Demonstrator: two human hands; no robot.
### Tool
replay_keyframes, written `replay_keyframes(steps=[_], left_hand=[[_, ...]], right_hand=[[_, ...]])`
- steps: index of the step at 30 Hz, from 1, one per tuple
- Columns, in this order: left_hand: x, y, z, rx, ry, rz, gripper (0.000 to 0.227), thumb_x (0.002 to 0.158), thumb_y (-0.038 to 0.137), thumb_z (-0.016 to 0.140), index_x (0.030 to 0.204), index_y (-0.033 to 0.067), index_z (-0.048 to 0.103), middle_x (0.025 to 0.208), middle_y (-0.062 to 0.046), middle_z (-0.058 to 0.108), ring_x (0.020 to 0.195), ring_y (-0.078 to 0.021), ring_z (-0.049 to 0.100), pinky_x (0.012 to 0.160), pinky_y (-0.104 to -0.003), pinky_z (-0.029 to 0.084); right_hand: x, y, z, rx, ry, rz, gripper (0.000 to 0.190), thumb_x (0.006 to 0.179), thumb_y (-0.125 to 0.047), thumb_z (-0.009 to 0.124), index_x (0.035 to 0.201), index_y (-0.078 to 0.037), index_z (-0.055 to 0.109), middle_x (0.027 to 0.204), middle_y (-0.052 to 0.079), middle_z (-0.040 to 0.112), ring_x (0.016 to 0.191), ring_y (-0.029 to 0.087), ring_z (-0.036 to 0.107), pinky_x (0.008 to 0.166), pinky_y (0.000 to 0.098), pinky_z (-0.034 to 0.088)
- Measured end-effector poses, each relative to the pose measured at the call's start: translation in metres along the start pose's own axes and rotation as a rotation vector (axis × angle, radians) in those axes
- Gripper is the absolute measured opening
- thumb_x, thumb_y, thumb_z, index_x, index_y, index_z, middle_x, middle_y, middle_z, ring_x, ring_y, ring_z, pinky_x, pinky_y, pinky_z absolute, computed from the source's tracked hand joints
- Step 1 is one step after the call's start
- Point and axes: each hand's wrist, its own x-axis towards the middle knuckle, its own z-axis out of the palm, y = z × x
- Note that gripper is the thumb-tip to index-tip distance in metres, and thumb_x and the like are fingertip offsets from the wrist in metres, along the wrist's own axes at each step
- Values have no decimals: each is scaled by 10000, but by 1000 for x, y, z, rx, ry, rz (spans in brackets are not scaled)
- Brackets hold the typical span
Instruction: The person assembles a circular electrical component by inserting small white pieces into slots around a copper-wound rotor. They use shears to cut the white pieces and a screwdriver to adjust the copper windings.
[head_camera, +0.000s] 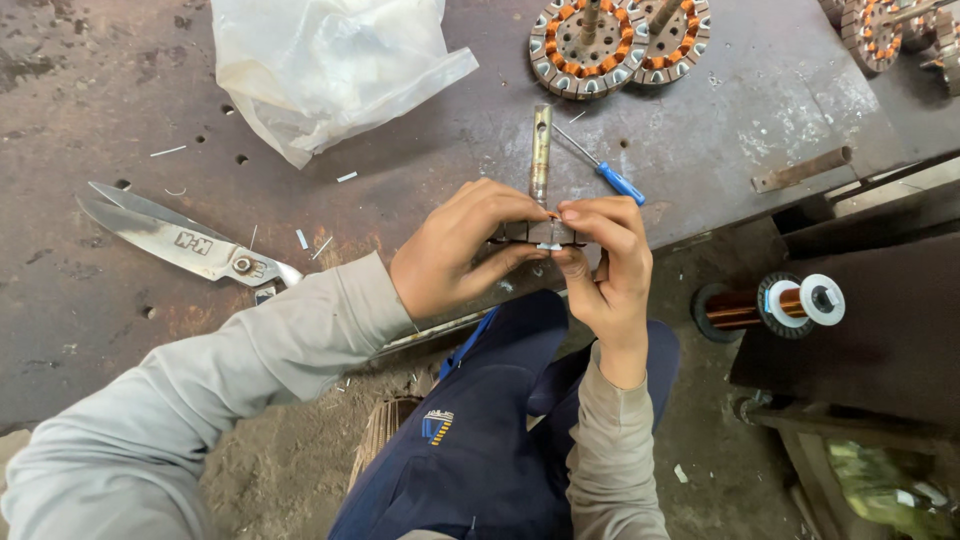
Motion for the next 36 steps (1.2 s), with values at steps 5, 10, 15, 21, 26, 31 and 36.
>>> replay_keyframes(steps=[5,10,15,21,26,31,36], left_hand=[[-1,-1,2,14,12,31,393,956,74,785,1280,41,566,1205,-130,651,1079,-315,649,939,-393,536],[-2,1,1,29,16,57,399,933,51,795,1260,40,567,1200,-133,647,1083,-321,648,937,-402,535],[-5,1,0,37,8,98,423,902,48,821,1254,30,587,1190,-142,639,1062,-322,648,915,-404,531],[-9,-4,-1,15,-23,147,450,878,72,839,1260,32,606,1198,-143,638,1021,-315,637,881,-412,508],[-15,-7,3,15,-30,146,455,908,65,821,1293,76,576,1278,-115,627,1110,-317,637,962,-421,497],[-18,-11,5,21,-43,174,467,919,78,820,1312,77,568,1310,-113,610,1156,-308,634,975,-433,481],[-18,-9,4,24,-46,195,481,952,104,837,1342,64,559,1297,-131,599,1108,-304,629,937,-437,478]], right_hand=[[-1,-1,-1,39,-15,40,317,1028,-148,742,1275,-63,561,1205,141,624,1086,257,648,931,338,550],[2,-2,3,-63,17,-49,308,995,-136,748,1241,-83,570,1168,134,643,1016,250,623,872,331,540],[2,-8,0,-42,-12,-53,296,997,-128,750,1229,-93,571,1168,140,637,1058,270,619,845,334,549],[-1,-15,5,-70,14,-45,294,990,-121,741,1216,-99,556,1167,155,628,1023,285,615,856,363,537],[-3,-20,9,-99,34,-66,294,980,-148,740,1187,-106,534,1148,157,625,1047,310,606,926,430,543],[-9,-28,18,-199,98,-38,268,1024,-153,691,1207,-104,502,1171,157,632,1047,315,604,1002,479,529],[-12,-29,21,-211,117,-12,252,1042,-181,664,1204,-97,491,1174,157,620,1036,289,625,1030,504,531]])
